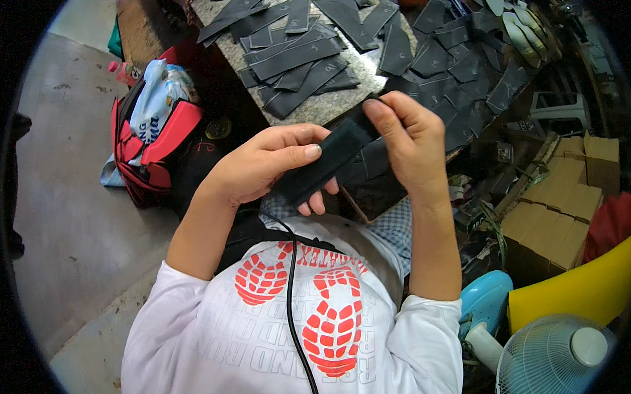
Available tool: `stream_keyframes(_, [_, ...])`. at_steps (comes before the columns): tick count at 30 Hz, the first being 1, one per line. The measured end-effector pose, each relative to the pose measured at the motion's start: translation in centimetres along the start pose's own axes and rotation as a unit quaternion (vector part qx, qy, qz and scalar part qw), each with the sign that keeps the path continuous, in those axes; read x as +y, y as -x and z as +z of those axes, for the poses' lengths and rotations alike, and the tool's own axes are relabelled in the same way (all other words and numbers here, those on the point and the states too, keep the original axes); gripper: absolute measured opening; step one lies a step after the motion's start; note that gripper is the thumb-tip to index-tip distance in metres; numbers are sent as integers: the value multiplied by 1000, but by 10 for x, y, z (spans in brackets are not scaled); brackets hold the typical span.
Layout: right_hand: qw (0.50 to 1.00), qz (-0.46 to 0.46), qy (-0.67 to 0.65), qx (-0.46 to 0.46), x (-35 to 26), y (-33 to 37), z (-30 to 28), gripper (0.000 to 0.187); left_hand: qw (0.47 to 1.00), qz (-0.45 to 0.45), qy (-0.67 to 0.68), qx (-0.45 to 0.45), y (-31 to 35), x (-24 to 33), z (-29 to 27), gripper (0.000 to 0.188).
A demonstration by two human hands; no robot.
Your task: The person repeatedly picks up small black rectangular pieces from a table, inspects them by turning them over, and places them back down. The person handles the pieces one at a time and occasionally moves them aside to access others.
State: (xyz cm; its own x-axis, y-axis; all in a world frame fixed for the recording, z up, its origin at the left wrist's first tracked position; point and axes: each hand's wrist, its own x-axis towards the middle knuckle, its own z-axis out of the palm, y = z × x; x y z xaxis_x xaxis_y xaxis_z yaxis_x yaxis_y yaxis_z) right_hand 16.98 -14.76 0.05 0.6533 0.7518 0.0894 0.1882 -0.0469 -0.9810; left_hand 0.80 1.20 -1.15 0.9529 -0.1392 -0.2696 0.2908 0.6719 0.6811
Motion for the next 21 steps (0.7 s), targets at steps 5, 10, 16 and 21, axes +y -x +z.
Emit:
stream_keyframes(5, [1000,16,11,5,2,-6,-8,21,999,-12,-21,27,4,-5,-6,33])
stream_keyframes(10, [1000,-16,-14,22,6,-5,-6,30,988,32,-114,99,8,-2,2,26])
stream_keyframes(16, [971,-182,94,-126,-4,6,-15,62,979,57,-144,136,16,8,8,21])
stream_keyframes(21, [982,-152,107,-41,-7,13,-22,29,967,125,-179,134,10,6,16,18])
